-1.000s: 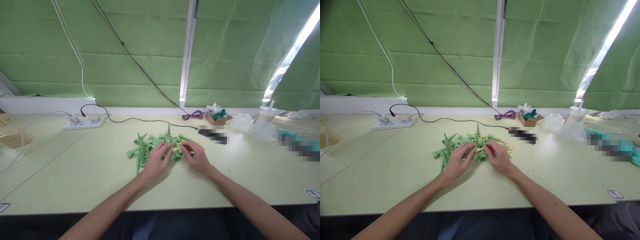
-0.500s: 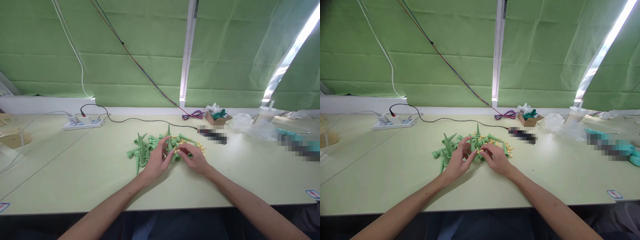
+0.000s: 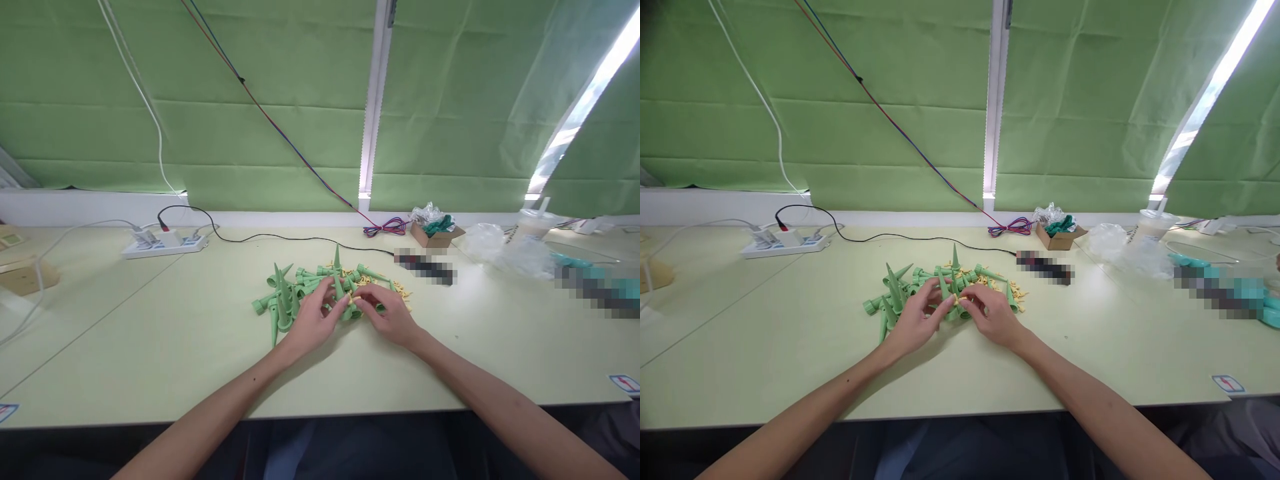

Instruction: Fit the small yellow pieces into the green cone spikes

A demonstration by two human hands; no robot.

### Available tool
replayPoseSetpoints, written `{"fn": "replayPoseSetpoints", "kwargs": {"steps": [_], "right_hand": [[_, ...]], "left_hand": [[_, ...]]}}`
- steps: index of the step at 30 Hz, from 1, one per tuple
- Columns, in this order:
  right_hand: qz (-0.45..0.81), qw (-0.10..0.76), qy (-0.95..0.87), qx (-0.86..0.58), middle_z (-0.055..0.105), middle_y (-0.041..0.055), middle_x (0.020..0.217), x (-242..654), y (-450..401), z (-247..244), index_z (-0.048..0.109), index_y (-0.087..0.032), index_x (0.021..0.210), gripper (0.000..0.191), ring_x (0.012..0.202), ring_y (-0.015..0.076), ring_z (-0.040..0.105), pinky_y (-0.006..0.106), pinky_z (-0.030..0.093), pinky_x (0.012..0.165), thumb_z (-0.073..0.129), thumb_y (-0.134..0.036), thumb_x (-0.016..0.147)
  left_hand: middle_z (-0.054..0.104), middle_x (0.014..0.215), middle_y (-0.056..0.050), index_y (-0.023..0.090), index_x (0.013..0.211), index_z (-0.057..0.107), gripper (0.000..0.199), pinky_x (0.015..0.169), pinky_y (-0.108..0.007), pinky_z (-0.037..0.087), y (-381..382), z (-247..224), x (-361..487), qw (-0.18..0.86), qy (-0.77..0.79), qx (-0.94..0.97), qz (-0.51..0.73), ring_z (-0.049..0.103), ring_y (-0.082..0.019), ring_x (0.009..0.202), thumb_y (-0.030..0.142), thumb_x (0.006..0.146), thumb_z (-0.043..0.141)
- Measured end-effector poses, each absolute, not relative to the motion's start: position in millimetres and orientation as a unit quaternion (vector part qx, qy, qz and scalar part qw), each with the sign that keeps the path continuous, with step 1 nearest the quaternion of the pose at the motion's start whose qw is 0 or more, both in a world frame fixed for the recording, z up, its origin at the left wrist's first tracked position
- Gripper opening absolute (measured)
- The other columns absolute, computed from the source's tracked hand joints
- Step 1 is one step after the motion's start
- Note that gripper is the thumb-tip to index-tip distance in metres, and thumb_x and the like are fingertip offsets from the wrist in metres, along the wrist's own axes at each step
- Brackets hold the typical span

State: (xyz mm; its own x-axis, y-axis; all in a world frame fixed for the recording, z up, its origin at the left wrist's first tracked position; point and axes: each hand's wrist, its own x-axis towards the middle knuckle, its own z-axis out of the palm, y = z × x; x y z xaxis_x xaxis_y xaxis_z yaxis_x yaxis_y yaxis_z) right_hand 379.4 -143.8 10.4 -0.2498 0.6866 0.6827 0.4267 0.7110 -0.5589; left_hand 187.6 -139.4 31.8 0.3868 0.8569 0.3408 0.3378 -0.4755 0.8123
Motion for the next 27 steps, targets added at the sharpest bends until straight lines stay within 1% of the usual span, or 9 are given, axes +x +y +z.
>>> {"fn": "replayPoseSetpoints", "kwargs": {"steps": [3,7,13,18,23,27], "right_hand": [[0.122,0.496,-0.781,-0.359,0.065,0.0040,0.079,379.4,-144.3,11.1,0.062,-0.020,0.096,0.011,0.064,0.0144,0.057,0.026,0.045,0.055,0.053,-0.026,0.095],[0.118,0.494,-0.783,-0.358,0.063,0.0032,0.077,379.6,-144.3,12.3,0.061,-0.019,0.095,0.011,0.062,0.0136,0.055,0.025,0.044,0.055,0.052,-0.025,0.095],[0.111,0.493,-0.786,-0.355,0.063,0.0032,0.077,379.8,-143.6,12.3,0.062,-0.019,0.095,0.011,0.063,0.0134,0.054,0.025,0.043,0.055,0.052,-0.024,0.095],[0.117,0.488,-0.787,-0.359,0.063,0.0028,0.076,379.9,-143.0,10.2,0.062,-0.019,0.095,0.011,0.062,0.0134,0.055,0.024,0.042,0.054,0.052,-0.024,0.095],[0.131,0.479,-0.792,-0.356,0.062,0.0011,0.071,380.0,-143.3,10.4,0.062,-0.019,0.093,0.010,0.060,0.0127,0.053,0.024,0.042,0.054,0.054,-0.024,0.094],[0.136,0.480,-0.793,-0.350,0.061,0.0001,0.068,379.2,-143.7,12.0,0.062,-0.019,0.092,0.009,0.058,0.0120,0.052,0.023,0.042,0.054,0.054,-0.024,0.094]], "left_hand": [[0.052,0.074,0.001,0.023,0.121,0.044,0.033,0.047,-0.020,0.038,-140.3,31.5,188.3,0.341,0.388,0.764,0.387,0.046,-0.011,0.060,0.044,0.097,0.046],[0.055,0.078,0.000,0.021,0.114,0.042,0.029,0.047,-0.020,0.039,-142.0,32.2,188.6,0.343,0.382,0.766,0.386,0.049,-0.012,0.062,0.044,0.097,0.046],[0.058,0.088,-0.003,0.019,0.098,0.053,0.027,0.048,-0.021,0.043,-141.3,33.3,188.8,0.344,0.378,0.779,0.364,0.053,-0.013,0.067,0.045,0.095,0.048],[0.058,0.096,-0.004,0.017,0.096,0.058,0.032,0.051,-0.022,0.049,-140.5,26.9,190.5,0.362,0.367,0.776,0.363,0.052,-0.010,0.062,0.047,0.095,0.048],[0.055,0.085,-0.001,0.018,0.097,0.058,0.031,0.051,-0.023,0.052,-140.1,26.5,190.2,0.390,0.357,0.765,0.368,0.051,-0.009,0.058,0.047,0.095,0.048],[0.054,0.084,-0.001,0.019,0.094,0.058,0.030,0.055,-0.024,0.057,-140.5,30.6,190.9,0.421,0.332,0.753,0.382,0.054,-0.011,0.065,0.047,0.095,0.048]]}}
